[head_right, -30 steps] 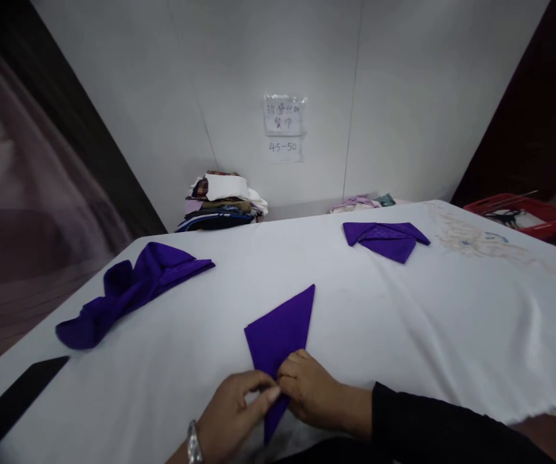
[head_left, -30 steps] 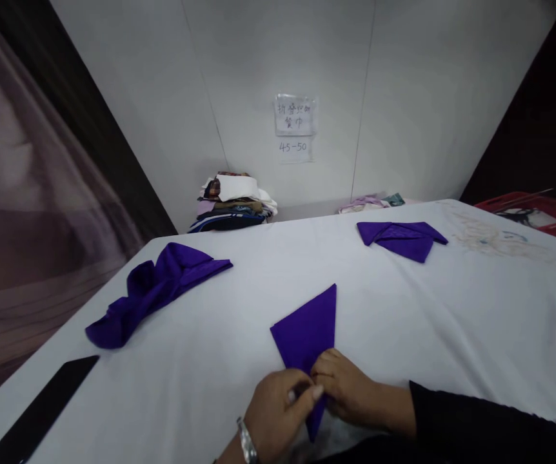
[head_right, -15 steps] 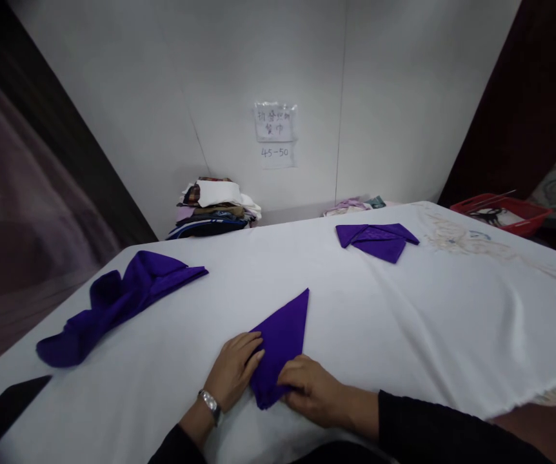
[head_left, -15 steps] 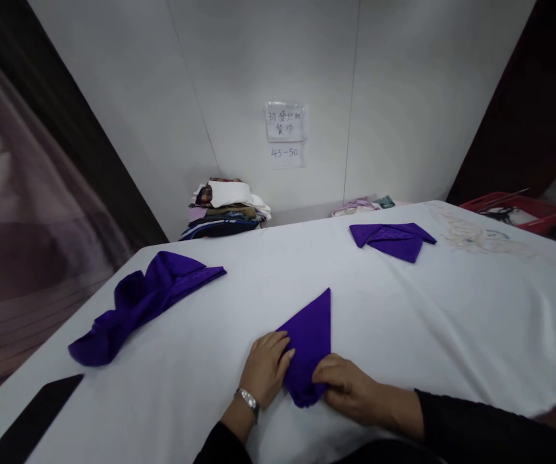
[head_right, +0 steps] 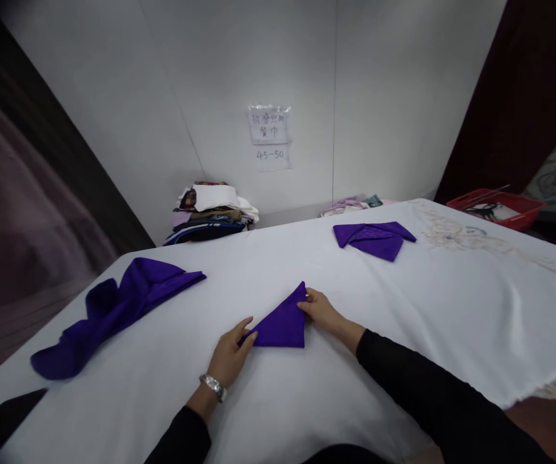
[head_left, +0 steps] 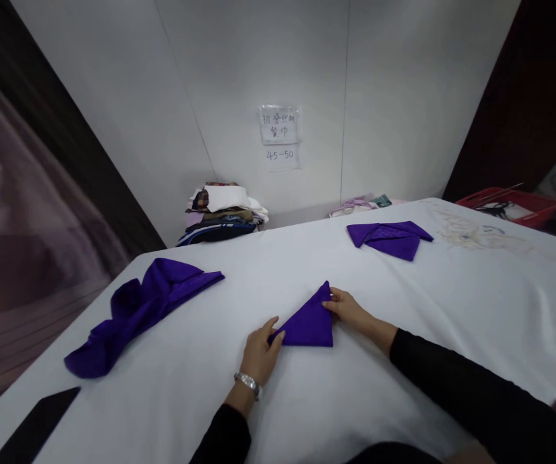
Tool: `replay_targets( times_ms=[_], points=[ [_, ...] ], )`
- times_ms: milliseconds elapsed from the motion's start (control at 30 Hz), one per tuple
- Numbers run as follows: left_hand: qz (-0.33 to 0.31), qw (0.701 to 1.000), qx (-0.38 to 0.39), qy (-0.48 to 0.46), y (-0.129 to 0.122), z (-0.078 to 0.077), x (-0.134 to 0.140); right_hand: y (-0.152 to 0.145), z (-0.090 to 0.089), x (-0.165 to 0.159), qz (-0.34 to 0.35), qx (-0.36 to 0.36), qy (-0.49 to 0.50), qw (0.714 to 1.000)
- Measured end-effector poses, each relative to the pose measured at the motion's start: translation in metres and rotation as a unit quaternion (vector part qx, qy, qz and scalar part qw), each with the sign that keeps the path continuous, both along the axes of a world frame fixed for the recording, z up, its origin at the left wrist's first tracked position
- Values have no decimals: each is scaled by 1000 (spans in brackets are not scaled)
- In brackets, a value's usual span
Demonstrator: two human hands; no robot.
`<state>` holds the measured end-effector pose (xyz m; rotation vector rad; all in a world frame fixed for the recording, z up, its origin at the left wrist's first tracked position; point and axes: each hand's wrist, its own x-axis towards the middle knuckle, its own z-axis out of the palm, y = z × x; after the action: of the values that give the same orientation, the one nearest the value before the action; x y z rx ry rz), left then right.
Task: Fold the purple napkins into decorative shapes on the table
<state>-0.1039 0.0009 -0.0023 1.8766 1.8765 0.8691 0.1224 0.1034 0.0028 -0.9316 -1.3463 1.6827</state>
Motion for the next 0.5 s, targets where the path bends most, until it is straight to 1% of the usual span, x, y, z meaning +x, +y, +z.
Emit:
replay_targets(
  times_ms=[100, 267, 433, 500],
  points=[
    [14, 1000, 15, -17, 6, -4, 2, 13, -9, -1, 7, 4, -38, 999],
    [16, 999, 29, -17, 8, -8, 3, 25, -14, 3, -39, 24, -171, 984],
    [21, 999, 29, -22, 8, -9, 2, 36, -21, 3, -47, 62, -177, 981],
    [23, 999, 30, -18, 8, -9, 2, 39, -23, 3, -51, 68, -199, 976]
  ],
)
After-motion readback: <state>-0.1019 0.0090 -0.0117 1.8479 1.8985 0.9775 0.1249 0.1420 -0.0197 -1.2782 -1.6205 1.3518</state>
